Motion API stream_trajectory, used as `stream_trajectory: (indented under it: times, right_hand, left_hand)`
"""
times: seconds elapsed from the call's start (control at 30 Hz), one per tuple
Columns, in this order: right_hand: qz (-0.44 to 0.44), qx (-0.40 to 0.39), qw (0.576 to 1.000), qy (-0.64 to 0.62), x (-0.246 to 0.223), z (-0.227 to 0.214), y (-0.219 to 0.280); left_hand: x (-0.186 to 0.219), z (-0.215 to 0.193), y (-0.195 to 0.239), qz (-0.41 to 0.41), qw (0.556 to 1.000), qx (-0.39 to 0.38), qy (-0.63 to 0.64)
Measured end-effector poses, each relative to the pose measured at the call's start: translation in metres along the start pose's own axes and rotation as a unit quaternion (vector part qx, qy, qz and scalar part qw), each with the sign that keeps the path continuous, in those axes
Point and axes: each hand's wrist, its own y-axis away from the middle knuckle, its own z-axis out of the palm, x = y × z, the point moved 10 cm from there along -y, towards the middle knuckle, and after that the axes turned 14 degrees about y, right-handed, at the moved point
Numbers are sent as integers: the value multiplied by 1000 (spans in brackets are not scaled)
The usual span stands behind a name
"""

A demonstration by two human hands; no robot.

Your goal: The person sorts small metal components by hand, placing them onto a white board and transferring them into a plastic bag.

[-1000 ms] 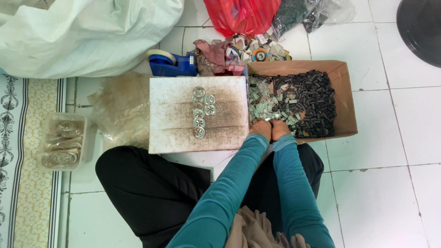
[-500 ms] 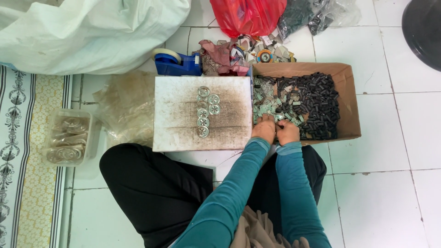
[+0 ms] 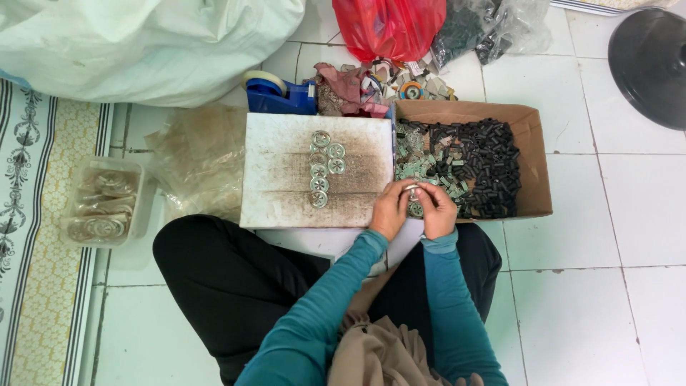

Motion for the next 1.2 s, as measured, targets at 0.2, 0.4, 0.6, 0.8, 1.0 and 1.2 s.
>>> stream_trajectory:
  times: [0.2,0.4,0.6,0.8,1.0,1.2]
  right_hand:
    - [-115,-55,992,18,-53,73,24]
    - [-66,-127,988,52,-70,150,21]
    - [-56,-131,981,130,-60,180,9]
    - [-2,-140,964,228,-55,179,13]
    - [32,-149,953,261,-49,180,15]
    - [65,-135,984,96,-48,162,0]
  left_hand:
    - [28,-96,23,9,991,94,-98]
    - [26,-151,26,42,917,137,-372]
    - [32,-145,32,22,889,116,-442]
    - [28,-133,42,38,891,94,-442]
    - [35,-129,45,77,873,89,-473]
    - [31,-109,39,38,892,47,-448]
